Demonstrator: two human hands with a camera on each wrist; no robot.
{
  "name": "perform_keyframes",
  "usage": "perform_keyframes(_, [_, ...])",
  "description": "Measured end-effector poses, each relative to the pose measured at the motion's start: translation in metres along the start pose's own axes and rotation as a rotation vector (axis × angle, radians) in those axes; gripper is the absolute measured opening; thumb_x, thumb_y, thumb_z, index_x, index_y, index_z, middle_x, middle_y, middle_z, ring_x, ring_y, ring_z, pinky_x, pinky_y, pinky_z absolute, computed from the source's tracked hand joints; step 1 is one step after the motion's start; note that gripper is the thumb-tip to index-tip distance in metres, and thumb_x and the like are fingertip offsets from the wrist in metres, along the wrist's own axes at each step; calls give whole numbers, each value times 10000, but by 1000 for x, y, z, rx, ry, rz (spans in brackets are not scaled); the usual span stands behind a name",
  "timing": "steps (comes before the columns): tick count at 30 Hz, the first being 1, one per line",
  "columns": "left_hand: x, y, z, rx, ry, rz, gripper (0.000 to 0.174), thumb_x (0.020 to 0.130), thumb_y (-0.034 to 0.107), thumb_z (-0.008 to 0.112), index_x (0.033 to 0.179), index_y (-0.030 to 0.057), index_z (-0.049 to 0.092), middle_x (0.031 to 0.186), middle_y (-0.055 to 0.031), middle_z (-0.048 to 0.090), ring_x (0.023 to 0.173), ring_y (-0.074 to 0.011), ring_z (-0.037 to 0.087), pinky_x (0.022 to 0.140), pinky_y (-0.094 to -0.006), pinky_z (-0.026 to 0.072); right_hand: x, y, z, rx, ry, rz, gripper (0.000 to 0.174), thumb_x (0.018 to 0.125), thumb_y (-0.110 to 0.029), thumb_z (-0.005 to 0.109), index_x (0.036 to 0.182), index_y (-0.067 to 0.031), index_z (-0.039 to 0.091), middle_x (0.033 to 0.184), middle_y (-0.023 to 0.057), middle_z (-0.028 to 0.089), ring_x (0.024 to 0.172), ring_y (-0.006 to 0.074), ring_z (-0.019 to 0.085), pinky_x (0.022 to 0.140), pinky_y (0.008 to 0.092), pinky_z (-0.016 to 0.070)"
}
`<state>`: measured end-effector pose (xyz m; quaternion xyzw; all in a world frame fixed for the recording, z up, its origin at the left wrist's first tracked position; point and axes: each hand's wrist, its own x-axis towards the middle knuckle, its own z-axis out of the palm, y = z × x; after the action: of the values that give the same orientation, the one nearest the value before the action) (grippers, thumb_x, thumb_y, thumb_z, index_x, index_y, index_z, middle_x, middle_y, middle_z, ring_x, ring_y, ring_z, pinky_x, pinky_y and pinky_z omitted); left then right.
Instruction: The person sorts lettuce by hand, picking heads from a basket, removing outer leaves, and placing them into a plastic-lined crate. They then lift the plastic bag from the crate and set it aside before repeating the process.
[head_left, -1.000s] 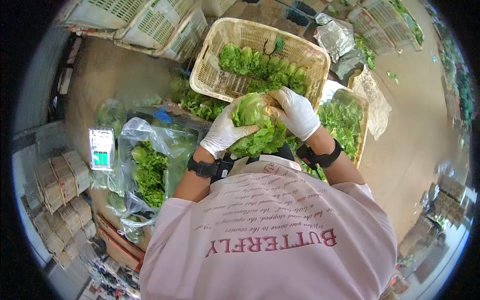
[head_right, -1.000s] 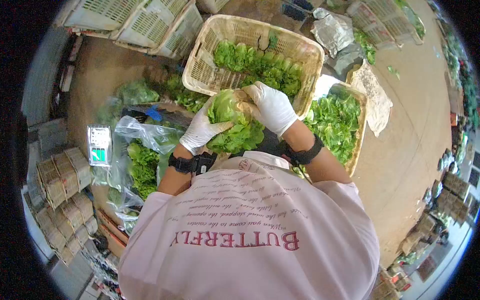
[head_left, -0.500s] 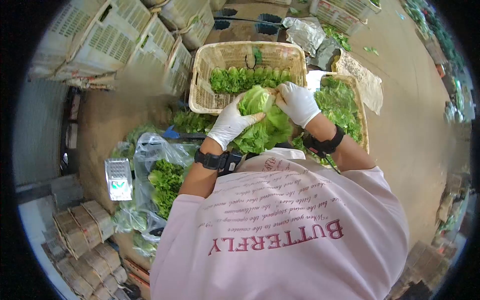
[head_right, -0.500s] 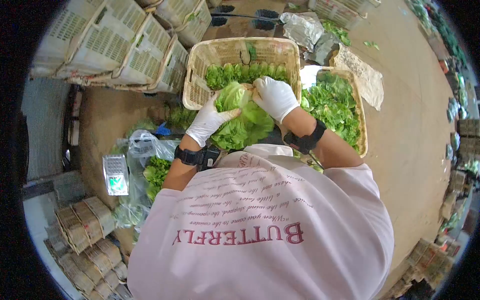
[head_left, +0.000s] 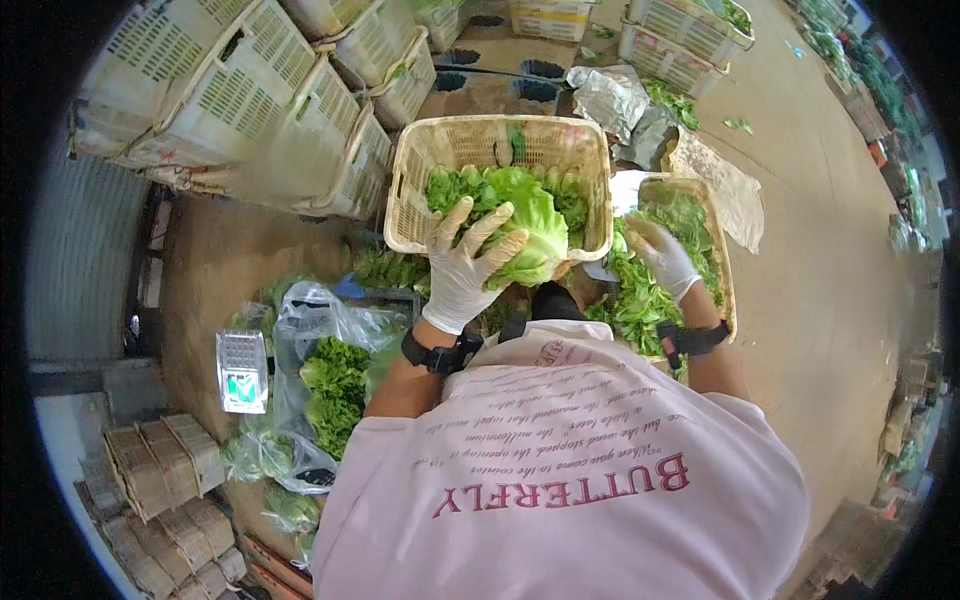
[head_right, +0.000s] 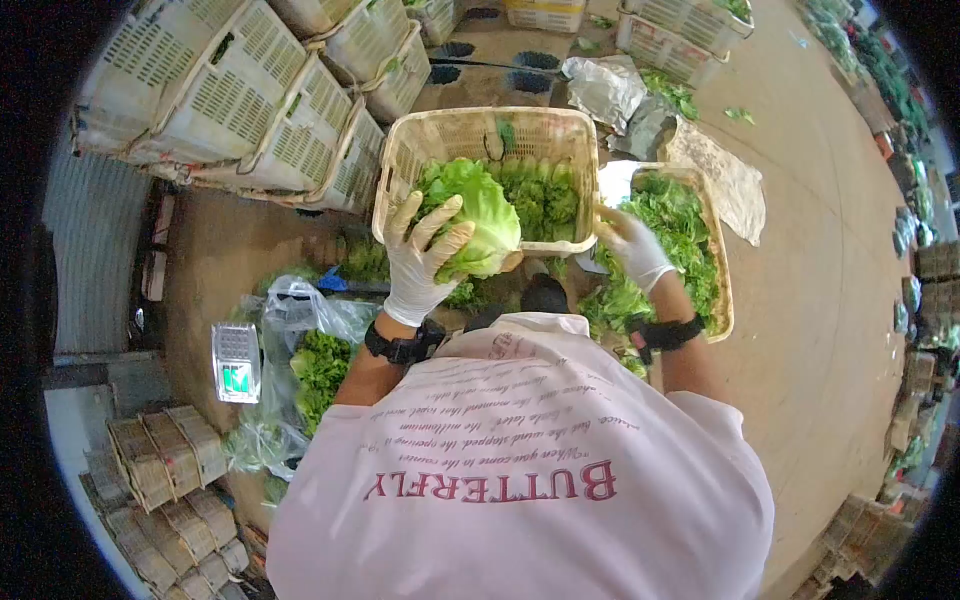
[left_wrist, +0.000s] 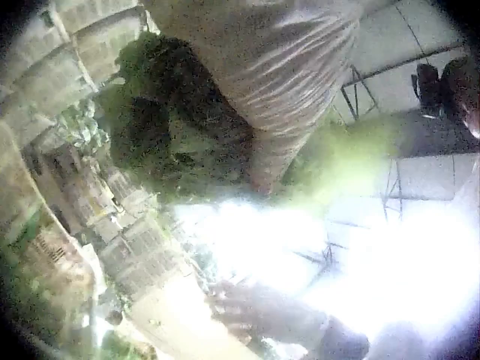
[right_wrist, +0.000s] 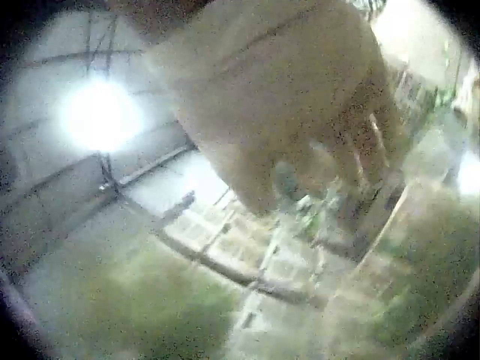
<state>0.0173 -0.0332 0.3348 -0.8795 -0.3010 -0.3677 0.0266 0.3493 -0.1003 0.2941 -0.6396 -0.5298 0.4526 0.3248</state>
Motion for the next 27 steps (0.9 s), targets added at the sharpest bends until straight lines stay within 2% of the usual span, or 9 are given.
perform_keyframes(5, [-15, 12, -7, 111, -57, -61, 484, 738, 374, 710, 1205, 418, 587, 1436, 14, 373, 1345, -290, 233, 1072, -509, 206, 2, -86, 100, 410, -195, -354, 740, 878, -277, 639, 1472, -79, 245, 1379, 136, 440, 1215, 211, 463, 991, 320, 403])
perform_keyframes(10, [-48, 0, -58, -12, 211, -339, 986, 576, 406, 843, 1431, 299, 364, 1539, -136, 163, 1402, -404, 136, 1110, -535, 161, 20, -98, 139, 787, -364, -72, 722, 838, -147, 622, 1461, -70, 265, 1325, 95, 466, 1117, 157, 513, 903, 269, 445])
perform_keyframes(11, [-55, -4, -76, -94, 210, -388, 1214, 572, 446, 852, 1509, 273, 101, 1561, -148, 76, 1416, -412, 103, 1097, -560, 161, 22, -97, 142, 859, -404, -22, 728, 826, -130, 612, 1462, -67, 264, 1334, 97, 459, 1121, 161, 513, 903, 271, 445])
perform_keyframes(14, [-95, 7, -94, -1105, 718, -1005, 1226, 650, 125, 777, 1497, 212, -107, 1565, -141, -36, 1441, -320, 0, 1124, -470, 145, 33, -95, 152, 710, -440, -79, 760, 788, -103, 607, 1456, -19, 254, 1404, 123, 388, 1246, 213, 424, 1028, 311, 348])
perform_keyframes(17, [-123, 17, -102, -1083, 645, -1167, 1050, 743, 59, 726, 1510, 137, 13, 1555, -101, 126, 1403, -267, 204, 1095, -370, 269, 32, -118, 176, 470, -584, -246, 830, 743, -132, 674, 1450, -8, 257, 1431, 138, 351, 1331, 231, 318, 1096, 335, 262])
perform_keyframes(19, [-148, 27, -95, -1615, 682, -1220, 878, 800, 13, 660, 1504, 124, 146, 1469, -112, 335, 1311, -218, 365, 1071, -345, 319, 34, -117, 199, 259, -783, -364, 861, 716, -83, 702, 1445, 5, 254, 1477, 125, 290, 1358, 232, 273, 1121, 349, 209])
perform_keyframes(20, [-149, 31, -99, -1625, 904, -1057, 713, 826, -28, 587, 1459, 96, 282, 1348, -94, 481, 1203, -190, 474, 1031, -343, 381, 32, -123, 211, 298, -874, -365, 868, 723, -90, 711, 1449, 4, 244, 1489, 119, 274, 1368, 234, 260, 1124, 355, 205])
perform_keyframes(24, [-212, 42, -139, -1545, 1114, -1252, 545, 852, -15, 535, 1368, 71, 382, 1265, -61, 542, 1097, -201, 558, 937, -358, 483, 35, -158, 262, 369, -1057, -531, 905, 744, -95, 744, 1466, -17, 203, 1528, 107, 215, 1395, 239, 216, 1134, 373, 191])
perform_keyframes(27, [-263, 49, -161, -1038, 1265, -1501, 391, 896, 135, 573, 1279, 141, 494, 1237, -38, 554, 1128, -223, 537, 908, -435, 495, 37, -175, 307, 194, -724, -512, 951, 779, -68, 737, 1489, -40, 104, 1553, 126, 95, 1400, 245, 194, 1116, 370, 244])
